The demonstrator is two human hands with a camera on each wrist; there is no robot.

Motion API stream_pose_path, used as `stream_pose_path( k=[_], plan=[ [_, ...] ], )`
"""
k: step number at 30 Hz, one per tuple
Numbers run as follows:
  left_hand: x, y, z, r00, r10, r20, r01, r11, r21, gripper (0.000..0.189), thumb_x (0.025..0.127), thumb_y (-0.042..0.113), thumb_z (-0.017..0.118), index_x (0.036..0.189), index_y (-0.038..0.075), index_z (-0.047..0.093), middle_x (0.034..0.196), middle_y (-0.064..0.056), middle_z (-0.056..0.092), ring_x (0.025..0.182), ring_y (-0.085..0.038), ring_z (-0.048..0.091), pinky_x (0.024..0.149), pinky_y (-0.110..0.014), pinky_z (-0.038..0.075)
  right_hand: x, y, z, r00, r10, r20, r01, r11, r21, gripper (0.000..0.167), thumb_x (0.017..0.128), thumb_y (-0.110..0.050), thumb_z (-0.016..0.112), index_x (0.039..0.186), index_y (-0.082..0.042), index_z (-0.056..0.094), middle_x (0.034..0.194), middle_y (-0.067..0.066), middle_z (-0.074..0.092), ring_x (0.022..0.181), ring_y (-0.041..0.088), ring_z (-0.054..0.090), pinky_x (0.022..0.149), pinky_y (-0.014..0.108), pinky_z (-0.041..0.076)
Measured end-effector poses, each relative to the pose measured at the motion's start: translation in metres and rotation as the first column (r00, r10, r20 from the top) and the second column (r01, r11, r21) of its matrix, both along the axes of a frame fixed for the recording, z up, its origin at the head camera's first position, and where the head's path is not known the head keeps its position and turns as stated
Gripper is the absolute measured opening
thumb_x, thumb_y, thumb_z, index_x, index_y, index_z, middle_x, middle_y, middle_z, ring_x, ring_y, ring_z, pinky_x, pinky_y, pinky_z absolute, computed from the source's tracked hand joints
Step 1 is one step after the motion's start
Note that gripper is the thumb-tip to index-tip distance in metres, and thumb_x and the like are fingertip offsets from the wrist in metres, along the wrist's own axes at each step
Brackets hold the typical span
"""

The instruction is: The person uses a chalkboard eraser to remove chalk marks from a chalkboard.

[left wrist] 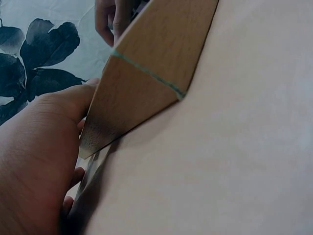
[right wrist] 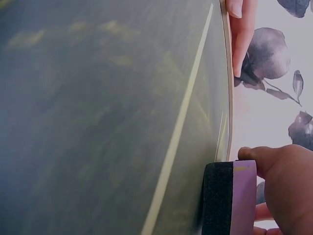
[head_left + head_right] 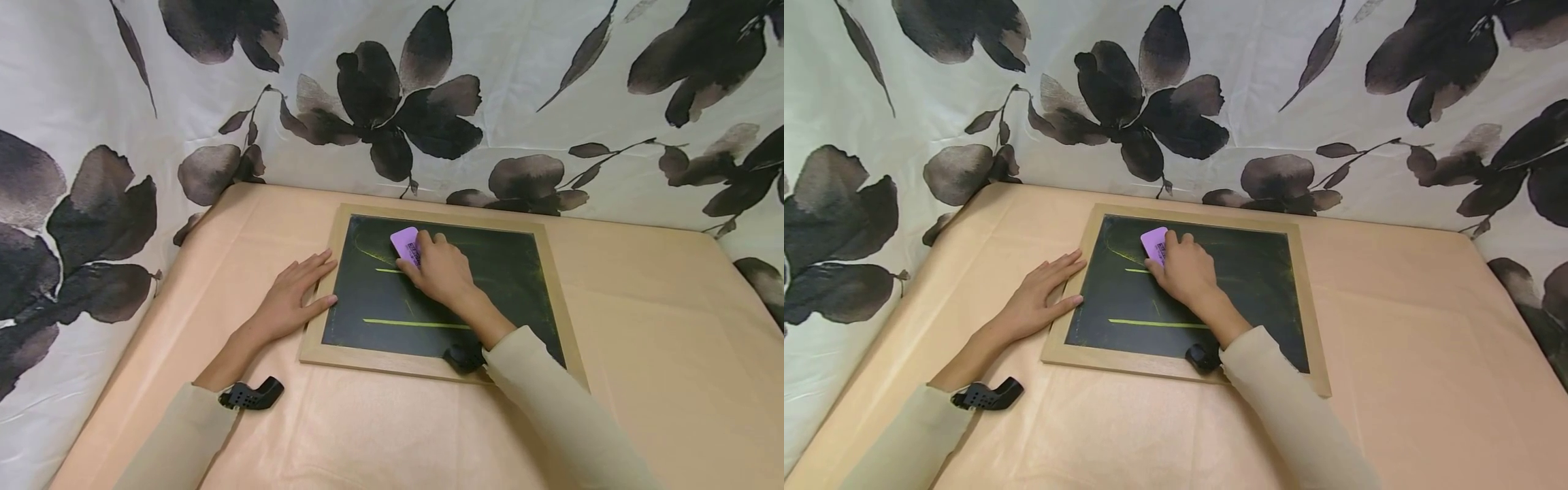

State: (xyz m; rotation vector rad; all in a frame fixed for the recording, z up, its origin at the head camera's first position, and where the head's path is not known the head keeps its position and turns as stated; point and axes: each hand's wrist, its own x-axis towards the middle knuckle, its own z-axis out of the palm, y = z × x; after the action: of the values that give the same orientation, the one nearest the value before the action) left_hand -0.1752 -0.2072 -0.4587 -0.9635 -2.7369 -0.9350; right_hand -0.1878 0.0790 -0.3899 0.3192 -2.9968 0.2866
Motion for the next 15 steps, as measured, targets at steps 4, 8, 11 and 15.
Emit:
stream_pose_path(
  k=[4, 8, 11, 15],
  plan=[
    [0.001, 0.000, 0.000, 1.000, 0.001, 0.000, -0.001, 1.000, 0.002, 0.067, 0.093, 0.041, 0.060, 0.148, 0.011, 0.038, 0.156, -0.007, 0.025, 0.142, -0.029, 0.022, 0.114, -0.051, 0.010, -0.002, -0.008, -0.001, 1.000, 0.006, 0.003, -0.006, 1.000, 0.000, 0.057, 0.090, -0.050, 0.060, 0.116, -0.001, 0.053, 0.084, 0.013, 0.050, 0.067, 0.027, 0.055, 0.053, 0.042, 0.048],
    [0.000, 0.000, -0.001, 1.000, 0.001, -0.006, -0.001, 1.000, -0.004, 0.067, 0.093, 0.041, 0.060, 0.148, 0.011, 0.038, 0.156, -0.008, 0.025, 0.142, -0.030, 0.022, 0.114, -0.051, 0.011, -0.003, -0.014, -0.002, 1.000, 0.006, 0.002, -0.006, 1.000, 0.006, 0.057, 0.090, -0.051, 0.060, 0.117, -0.001, 0.053, 0.083, 0.013, 0.050, 0.067, 0.027, 0.055, 0.052, 0.042, 0.048],
    [0.000, 0.000, 0.000, 1.000, -0.002, -0.010, 0.002, 1.000, -0.001, 0.066, 0.093, 0.040, 0.060, 0.148, 0.010, 0.038, 0.156, -0.008, 0.026, 0.142, -0.030, 0.022, 0.114, -0.051, 0.011, -0.003, -0.017, -0.002, 1.000, 0.015, -0.005, -0.014, 1.000, 0.013, 0.057, 0.090, -0.051, 0.060, 0.115, -0.001, 0.053, 0.082, 0.012, 0.049, 0.066, 0.027, 0.056, 0.051, 0.043, 0.048],
    [0.001, 0.000, 0.000, 1.000, -0.004, -0.011, 0.004, 1.000, 0.004, 0.066, 0.093, 0.039, 0.061, 0.148, 0.010, 0.038, 0.156, -0.008, 0.026, 0.141, -0.030, 0.023, 0.114, -0.051, 0.011, -0.003, -0.022, -0.003, 1.000, 0.025, -0.010, -0.025, 1.000, 0.013, 0.055, 0.090, -0.051, 0.060, 0.113, -0.001, 0.053, 0.081, 0.012, 0.049, 0.066, 0.027, 0.056, 0.051, 0.043, 0.048]
  ],
)
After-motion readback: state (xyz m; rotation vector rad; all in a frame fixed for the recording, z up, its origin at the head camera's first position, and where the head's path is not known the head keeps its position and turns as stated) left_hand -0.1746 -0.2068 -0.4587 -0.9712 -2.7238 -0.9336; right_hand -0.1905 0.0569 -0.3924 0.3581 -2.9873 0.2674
